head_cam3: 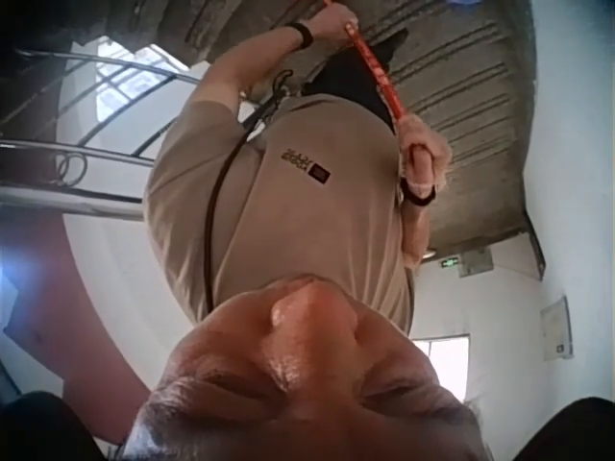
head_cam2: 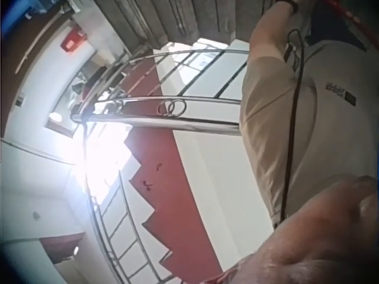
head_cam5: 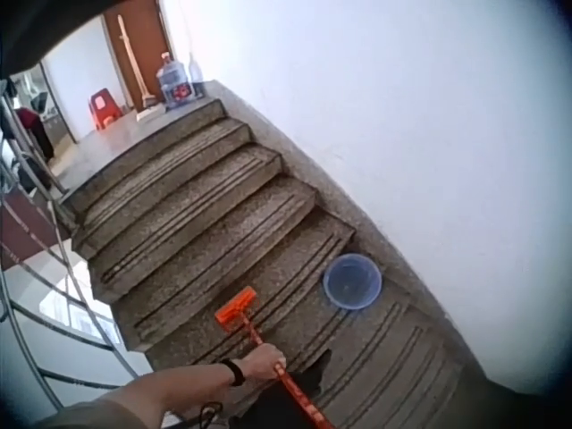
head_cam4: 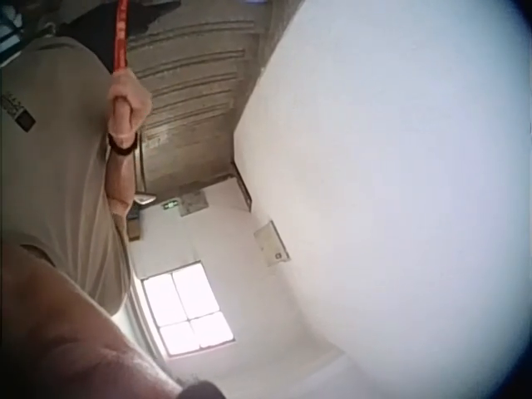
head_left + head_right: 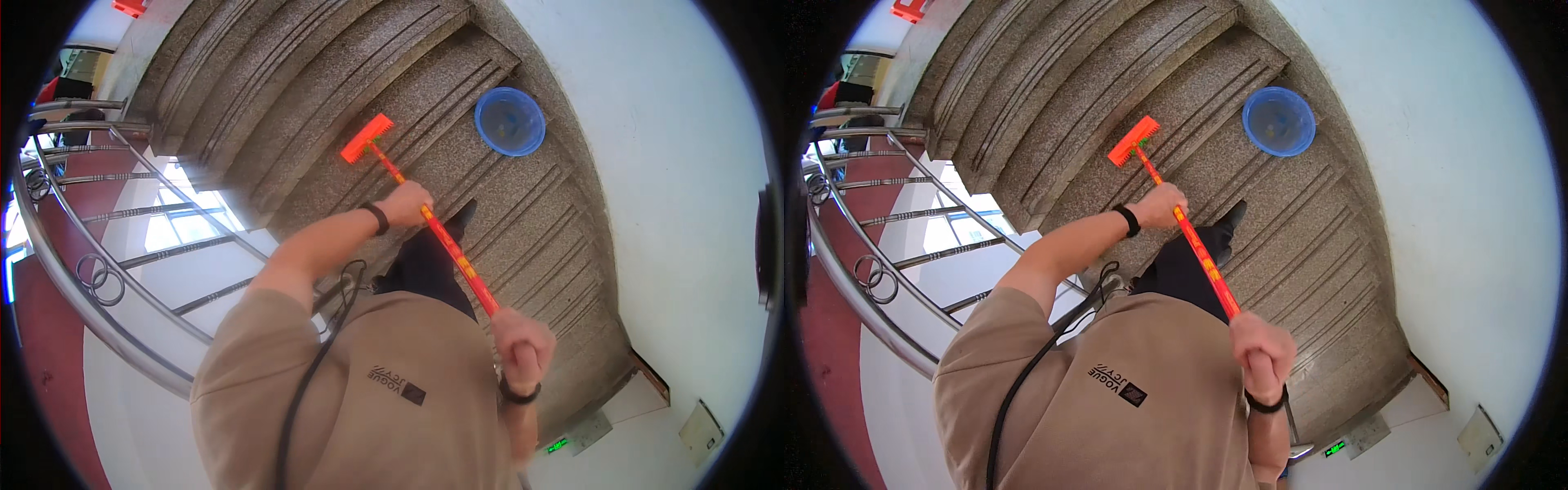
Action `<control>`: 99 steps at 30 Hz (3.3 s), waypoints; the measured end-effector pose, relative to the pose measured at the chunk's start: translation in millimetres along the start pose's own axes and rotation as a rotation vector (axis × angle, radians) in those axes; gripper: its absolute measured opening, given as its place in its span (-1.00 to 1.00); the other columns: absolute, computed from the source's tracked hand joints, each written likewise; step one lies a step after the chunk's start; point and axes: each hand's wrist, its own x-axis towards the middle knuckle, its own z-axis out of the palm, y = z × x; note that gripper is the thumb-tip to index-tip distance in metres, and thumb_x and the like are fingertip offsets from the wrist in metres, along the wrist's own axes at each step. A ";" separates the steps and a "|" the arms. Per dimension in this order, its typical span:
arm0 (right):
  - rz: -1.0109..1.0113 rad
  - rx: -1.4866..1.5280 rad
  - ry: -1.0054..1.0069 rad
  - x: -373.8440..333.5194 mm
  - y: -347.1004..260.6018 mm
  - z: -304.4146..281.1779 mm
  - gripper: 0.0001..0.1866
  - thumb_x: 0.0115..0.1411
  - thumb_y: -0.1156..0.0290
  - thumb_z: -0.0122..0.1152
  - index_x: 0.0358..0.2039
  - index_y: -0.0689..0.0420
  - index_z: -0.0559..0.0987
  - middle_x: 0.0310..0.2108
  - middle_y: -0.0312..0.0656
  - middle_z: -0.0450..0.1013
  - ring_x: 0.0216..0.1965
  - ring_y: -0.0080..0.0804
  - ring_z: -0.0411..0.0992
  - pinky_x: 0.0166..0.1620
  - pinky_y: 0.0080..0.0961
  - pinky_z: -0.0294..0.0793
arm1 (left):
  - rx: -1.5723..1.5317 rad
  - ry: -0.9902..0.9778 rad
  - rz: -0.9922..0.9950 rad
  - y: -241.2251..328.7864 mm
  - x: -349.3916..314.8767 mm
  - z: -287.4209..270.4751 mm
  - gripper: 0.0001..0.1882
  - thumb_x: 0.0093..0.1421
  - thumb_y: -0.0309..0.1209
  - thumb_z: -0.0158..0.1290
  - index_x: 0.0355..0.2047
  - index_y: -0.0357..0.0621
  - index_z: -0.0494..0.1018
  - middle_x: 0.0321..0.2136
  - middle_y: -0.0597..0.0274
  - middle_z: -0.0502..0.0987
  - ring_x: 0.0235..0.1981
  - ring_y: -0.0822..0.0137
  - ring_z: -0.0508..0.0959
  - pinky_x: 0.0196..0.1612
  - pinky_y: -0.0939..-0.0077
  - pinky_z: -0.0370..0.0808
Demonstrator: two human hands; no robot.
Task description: Cleaning and drying concrete stairs using a floor squeegee.
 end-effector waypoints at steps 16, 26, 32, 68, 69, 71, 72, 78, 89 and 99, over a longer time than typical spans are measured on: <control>-0.014 0.040 0.021 -27.0 -40.4 3.2 -0.87 -0.13 0.60 -0.15 -0.68 0.25 0.41 -0.76 -0.22 0.27 -0.70 -0.36 0.15 -0.46 -0.31 0.24 | -0.044 0.122 -0.040 49.6 -30.4 34.8 -0.92 -0.11 -0.34 0.23 -0.60 0.01 0.56 -0.55 0.12 0.56 -0.34 -0.01 0.56 -0.21 0.12 0.44; 0.008 0.093 -0.014 5.5 41.9 27.2 -0.83 0.07 0.59 -0.12 -0.62 0.25 0.41 -0.73 -0.26 0.24 -0.62 -0.40 0.18 -0.41 -0.39 0.25 | 0.151 -0.074 -0.070 -48.8 -28.8 -12.0 -0.79 0.01 -0.20 0.19 -0.59 -0.04 0.57 -0.52 0.04 0.60 -0.36 -0.06 0.63 -0.27 0.01 0.54; 0.000 0.003 0.031 -19.4 3.6 20.4 -0.80 0.08 0.55 -0.11 -0.66 0.24 0.38 -0.72 -0.22 0.27 -0.66 -0.40 0.16 -0.46 -0.37 0.21 | 0.097 -0.038 -0.031 -3.6 -32.9 7.2 -0.81 -0.02 -0.23 0.16 -0.62 -0.05 0.56 -0.56 0.03 0.59 -0.40 -0.07 0.63 -0.30 0.02 0.54; -0.020 -0.054 0.082 -58.5 -18.3 11.8 -0.84 -0.03 0.52 -0.07 -0.69 0.23 0.41 -0.74 -0.23 0.28 -0.66 -0.32 0.23 -0.46 -0.33 0.24 | -0.103 -0.036 0.125 36.9 -21.7 11.7 -0.87 -0.05 -0.31 0.20 -0.65 -0.04 0.55 -0.58 0.08 0.56 -0.41 -0.06 0.58 -0.29 0.01 0.46; 0.028 -0.057 0.076 -57.3 -14.1 8.8 -0.85 -0.04 0.53 -0.07 -0.69 0.23 0.40 -0.74 -0.23 0.28 -0.65 -0.31 0.24 -0.44 -0.33 0.24 | -0.089 -0.029 0.128 32.8 -19.1 10.1 -0.86 -0.06 -0.31 0.20 -0.65 -0.05 0.54 -0.58 0.07 0.57 -0.41 -0.07 0.58 -0.29 0.01 0.46; 0.024 -0.006 0.097 -58.7 -14.3 2.7 -0.87 -0.09 0.54 -0.08 -0.71 0.25 0.39 -0.72 -0.21 0.30 -0.63 -0.30 0.23 -0.42 -0.31 0.24 | -0.085 -0.053 0.120 36.5 -13.8 12.1 -0.84 -0.05 -0.31 0.20 -0.67 -0.07 0.53 -0.60 0.03 0.56 -0.43 -0.10 0.58 -0.32 0.00 0.47; 0.028 -0.012 0.101 -61.8 -19.3 -0.2 -0.87 -0.09 0.54 -0.08 -0.71 0.25 0.39 -0.72 -0.21 0.30 -0.63 -0.30 0.23 -0.42 -0.31 0.24 | -0.097 -0.030 0.125 44.1 -11.8 16.1 -0.84 -0.05 -0.31 0.20 -0.67 -0.07 0.53 -0.60 0.03 0.56 -0.43 -0.10 0.58 -0.32 0.00 0.47; 0.009 0.018 0.221 -90.4 -70.0 -19.1 -0.84 -0.14 0.51 -0.07 -0.79 0.22 0.35 -0.79 -0.19 0.29 -0.74 -0.29 0.18 -0.46 -0.32 0.25 | -0.185 0.046 0.169 109.8 -5.9 48.6 -0.67 0.05 -0.33 0.19 -0.76 -0.13 0.37 -0.65 -0.01 0.47 -0.48 -0.11 0.53 -0.36 0.01 0.42; 0.006 0.019 0.300 -85.5 2.2 -4.7 -0.83 -0.03 0.54 -0.07 -0.72 0.20 0.35 -0.72 -0.24 0.29 -0.62 -0.31 0.25 -0.40 -0.34 0.27 | -0.039 -0.089 0.180 38.5 16.7 28.0 -0.87 -0.10 -0.32 0.22 -0.62 -0.09 0.57 -0.57 0.01 0.58 -0.43 -0.12 0.59 -0.31 0.01 0.50; -0.050 0.036 0.247 -107.0 -63.6 -17.0 -0.85 -0.05 0.54 -0.06 -0.71 0.24 0.40 -0.74 -0.21 0.30 -0.68 -0.28 0.22 -0.45 -0.32 0.26 | -0.195 0.019 0.221 112.7 0.5 55.3 -0.69 0.04 -0.30 0.21 -0.73 -0.12 0.42 -0.65 0.01 0.49 -0.49 -0.11 0.54 -0.39 0.00 0.42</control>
